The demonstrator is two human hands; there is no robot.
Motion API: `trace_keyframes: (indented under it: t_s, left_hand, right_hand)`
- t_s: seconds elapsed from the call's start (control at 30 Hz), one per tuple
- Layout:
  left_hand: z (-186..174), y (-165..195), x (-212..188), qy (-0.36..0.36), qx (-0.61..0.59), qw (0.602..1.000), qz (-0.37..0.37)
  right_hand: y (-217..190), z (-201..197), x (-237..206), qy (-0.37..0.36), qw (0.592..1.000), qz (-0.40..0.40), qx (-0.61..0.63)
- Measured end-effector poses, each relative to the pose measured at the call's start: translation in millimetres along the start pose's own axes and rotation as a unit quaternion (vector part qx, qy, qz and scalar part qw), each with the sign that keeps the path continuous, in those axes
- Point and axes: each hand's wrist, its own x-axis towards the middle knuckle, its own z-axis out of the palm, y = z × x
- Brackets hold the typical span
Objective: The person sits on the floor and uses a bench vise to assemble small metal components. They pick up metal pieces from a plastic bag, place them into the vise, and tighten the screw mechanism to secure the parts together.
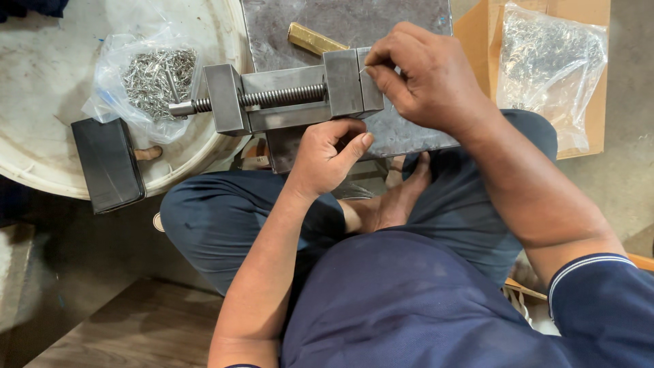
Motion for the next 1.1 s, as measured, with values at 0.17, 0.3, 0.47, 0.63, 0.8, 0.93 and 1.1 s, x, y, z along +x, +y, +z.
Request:
trace_keyframes:
  t_s: [0.17,0.3,0.47,0.63,0.8,0.93,1.1]
  left_hand:
    - [-0.4,0.5,0.4,-0.002,-0.007,1.000,-0.006]
    - [0.1,3.1,0.5,0.000,0.009,1.000,0.008]
    - [1.8,2.5,-1.3,0.016,0.005,1.000,0.022]
    - [3.9,-0.3,-2.4,-0.001,0.010,1.000,-0.021]
    - [5.9,-0.6,-0.3,0.001,0.025,1.000,0.010]
    - [7.5,-1.0,-0.1,0.009,0.050,0.999,0.020]
    - [8.9,-0.4,1.2,0.011,0.048,0.999,0.007]
  right_hand:
    - [-0.3,0.5,0.6,-0.024,0.999,-0.008,-0.038]
    - [4.0,5.6,-3.2,-0.002,0.999,-0.016,-0.042]
    - [25.7,-2.6,-40.6,0.032,0.996,0.079,0.017]
    - [50.4,2.8,-86.3,0.041,0.985,0.163,0.037]
    - [51.4,21.5,-92.0,0.025,0.991,0.125,-0.049]
    - [48.2,20.8,-82.4,0.011,0.991,0.115,-0.071]
    - [46.8,28.5,-76.6,-0.005,0.989,0.107,-0.104]
